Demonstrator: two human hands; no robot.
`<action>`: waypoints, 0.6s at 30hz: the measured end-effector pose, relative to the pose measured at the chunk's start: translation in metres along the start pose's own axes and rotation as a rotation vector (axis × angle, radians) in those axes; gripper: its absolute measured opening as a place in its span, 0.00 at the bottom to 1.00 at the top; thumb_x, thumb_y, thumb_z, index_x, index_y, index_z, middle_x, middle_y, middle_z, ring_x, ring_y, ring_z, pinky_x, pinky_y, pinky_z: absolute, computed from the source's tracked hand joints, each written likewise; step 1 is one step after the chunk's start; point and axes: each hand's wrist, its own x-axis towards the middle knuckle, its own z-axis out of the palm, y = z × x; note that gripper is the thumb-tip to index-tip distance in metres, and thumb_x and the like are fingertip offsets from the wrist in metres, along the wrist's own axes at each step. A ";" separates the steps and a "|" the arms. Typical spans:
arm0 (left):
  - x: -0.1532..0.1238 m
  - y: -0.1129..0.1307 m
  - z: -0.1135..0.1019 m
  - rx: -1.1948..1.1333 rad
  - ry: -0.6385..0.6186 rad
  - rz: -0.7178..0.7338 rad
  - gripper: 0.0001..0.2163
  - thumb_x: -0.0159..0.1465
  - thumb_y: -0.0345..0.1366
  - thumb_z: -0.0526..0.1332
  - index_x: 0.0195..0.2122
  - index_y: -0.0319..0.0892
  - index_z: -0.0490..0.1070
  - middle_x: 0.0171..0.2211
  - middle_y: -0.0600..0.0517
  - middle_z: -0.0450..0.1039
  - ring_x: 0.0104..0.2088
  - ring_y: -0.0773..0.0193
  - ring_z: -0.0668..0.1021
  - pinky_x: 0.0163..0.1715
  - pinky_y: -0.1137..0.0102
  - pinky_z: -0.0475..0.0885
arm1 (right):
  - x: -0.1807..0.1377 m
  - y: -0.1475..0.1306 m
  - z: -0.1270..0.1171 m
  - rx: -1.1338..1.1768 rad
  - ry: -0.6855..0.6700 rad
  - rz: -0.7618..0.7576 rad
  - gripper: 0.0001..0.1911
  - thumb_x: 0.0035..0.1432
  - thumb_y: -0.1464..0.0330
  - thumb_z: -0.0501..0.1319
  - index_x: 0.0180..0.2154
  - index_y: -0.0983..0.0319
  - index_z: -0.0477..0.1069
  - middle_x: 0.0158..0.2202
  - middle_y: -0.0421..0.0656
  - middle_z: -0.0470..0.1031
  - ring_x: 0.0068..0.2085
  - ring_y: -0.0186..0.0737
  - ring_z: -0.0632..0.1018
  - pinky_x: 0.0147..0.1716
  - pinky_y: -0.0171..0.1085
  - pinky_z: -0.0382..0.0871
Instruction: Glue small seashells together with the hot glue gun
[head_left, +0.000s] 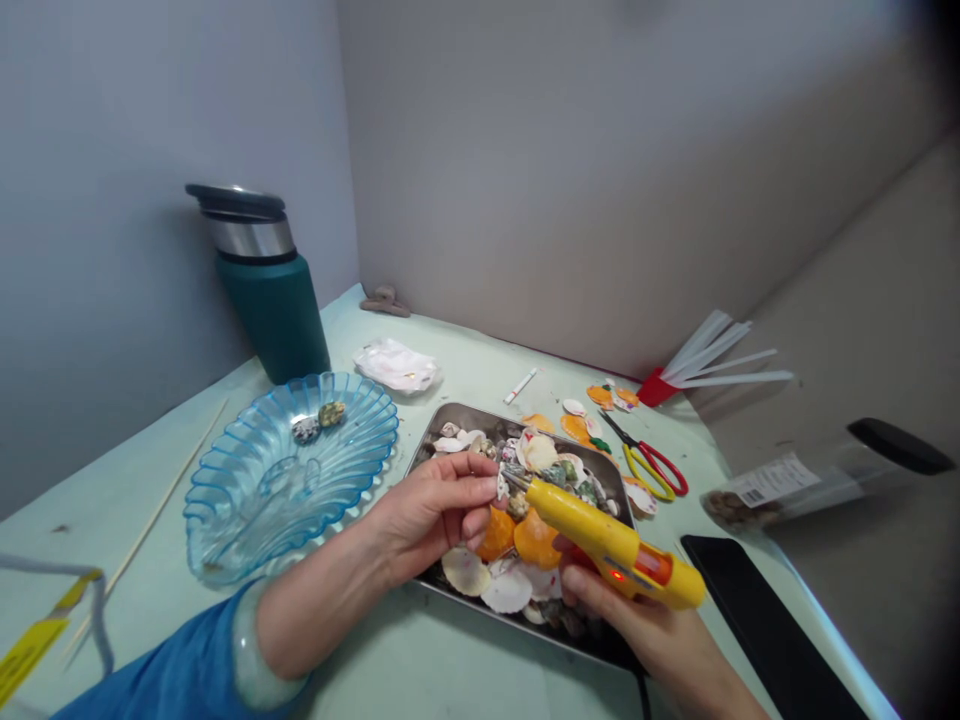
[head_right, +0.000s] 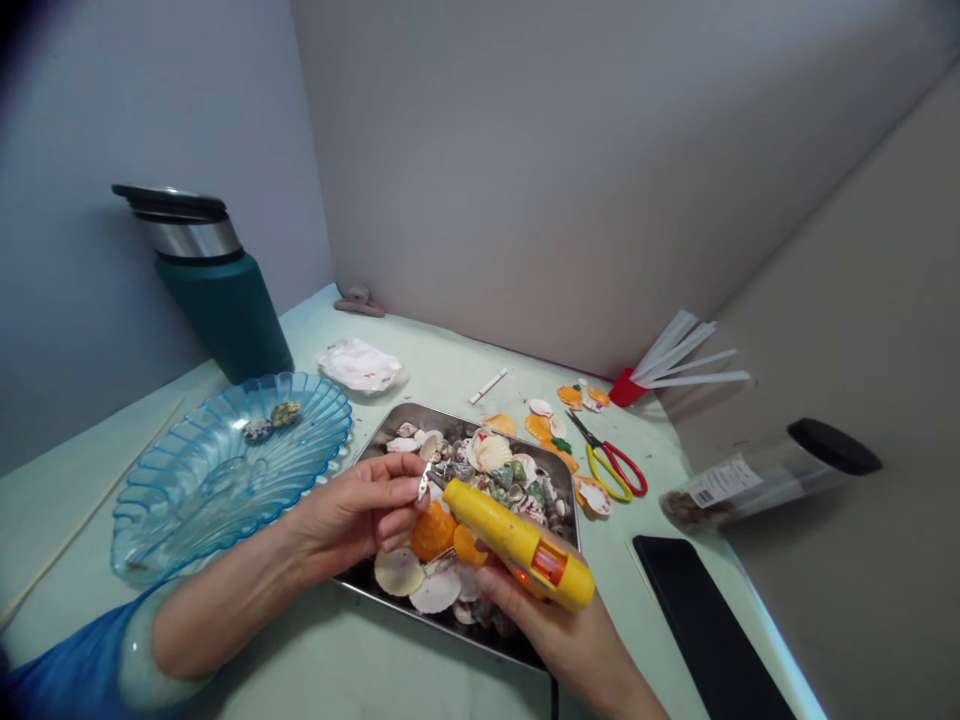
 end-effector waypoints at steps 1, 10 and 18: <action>0.000 0.000 0.000 -0.002 0.001 -0.002 0.10 0.54 0.29 0.68 0.36 0.37 0.69 0.24 0.53 0.72 0.15 0.78 0.66 0.16 0.79 0.61 | 0.000 0.000 0.000 -0.003 0.003 0.011 0.10 0.46 0.62 0.70 0.34 0.55 0.79 0.23 0.40 0.77 0.24 0.41 0.77 0.25 0.41 0.77; 0.000 -0.001 -0.002 -0.023 -0.004 -0.009 0.09 0.55 0.27 0.66 0.36 0.37 0.70 0.25 0.52 0.73 0.15 0.78 0.66 0.15 0.79 0.61 | -0.001 0.003 -0.003 -0.088 -0.058 -0.077 0.08 0.50 0.62 0.68 0.34 0.56 0.78 0.23 0.41 0.77 0.31 0.45 0.80 0.33 0.43 0.79; 0.001 -0.001 -0.003 -0.032 -0.002 -0.012 0.10 0.54 0.28 0.67 0.37 0.37 0.71 0.24 0.53 0.71 0.15 0.78 0.65 0.15 0.79 0.60 | 0.002 0.004 -0.003 -0.118 -0.066 -0.139 0.11 0.50 0.61 0.69 0.36 0.58 0.78 0.26 0.41 0.79 0.29 0.41 0.80 0.31 0.38 0.79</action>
